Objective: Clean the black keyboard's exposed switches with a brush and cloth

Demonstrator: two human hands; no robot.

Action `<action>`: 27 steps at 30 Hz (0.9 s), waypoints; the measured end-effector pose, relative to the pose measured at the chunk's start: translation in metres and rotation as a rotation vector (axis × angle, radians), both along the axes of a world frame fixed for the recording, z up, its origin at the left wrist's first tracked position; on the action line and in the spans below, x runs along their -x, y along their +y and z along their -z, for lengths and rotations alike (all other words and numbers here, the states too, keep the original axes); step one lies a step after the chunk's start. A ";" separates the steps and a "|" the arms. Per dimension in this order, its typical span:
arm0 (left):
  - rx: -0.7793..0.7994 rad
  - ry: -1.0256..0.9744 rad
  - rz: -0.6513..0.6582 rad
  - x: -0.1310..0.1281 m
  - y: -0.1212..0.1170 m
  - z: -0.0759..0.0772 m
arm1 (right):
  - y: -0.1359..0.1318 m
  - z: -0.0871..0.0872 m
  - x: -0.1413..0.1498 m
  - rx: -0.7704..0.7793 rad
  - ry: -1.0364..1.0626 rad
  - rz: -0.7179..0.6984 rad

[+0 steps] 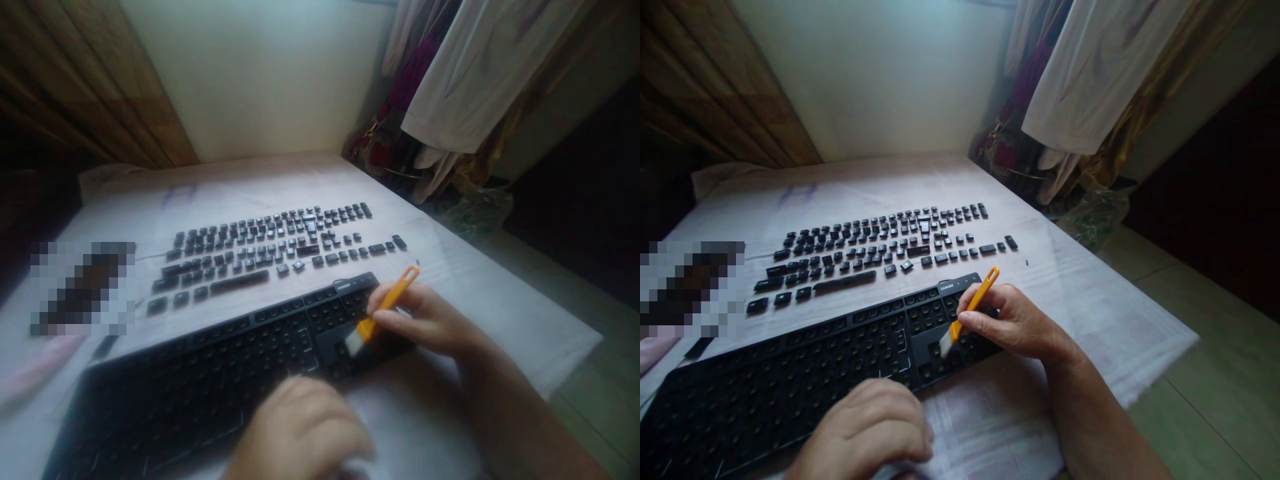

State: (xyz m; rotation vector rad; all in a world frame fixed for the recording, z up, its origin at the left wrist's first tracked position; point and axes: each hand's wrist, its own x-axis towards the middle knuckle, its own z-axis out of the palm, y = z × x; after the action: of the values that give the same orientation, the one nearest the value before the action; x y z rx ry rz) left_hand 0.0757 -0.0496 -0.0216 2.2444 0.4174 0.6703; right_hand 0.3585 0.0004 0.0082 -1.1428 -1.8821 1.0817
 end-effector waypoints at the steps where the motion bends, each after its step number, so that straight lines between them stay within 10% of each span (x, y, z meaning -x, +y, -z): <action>1: -0.073 -0.024 -0.071 0.007 0.003 0.001 | 0.000 0.000 0.000 -0.003 -0.003 -0.001; 5: -0.568 0.197 -0.456 0.042 0.003 0.008 | 0.000 0.002 0.003 0.040 -0.006 -0.029; 9: -0.744 0.325 -0.444 0.063 0.003 0.014 | 0.000 0.002 0.008 0.102 -0.017 -0.017; 27: -0.634 0.317 -0.430 0.051 0.008 0.012 | 0.000 0.001 0.010 0.088 0.004 -0.021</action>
State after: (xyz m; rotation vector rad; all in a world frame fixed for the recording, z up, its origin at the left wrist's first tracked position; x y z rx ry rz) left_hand 0.0244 -0.0418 -0.0334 2.9138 0.9752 0.7347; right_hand 0.3481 0.0005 0.0069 -1.1713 -1.8637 1.1885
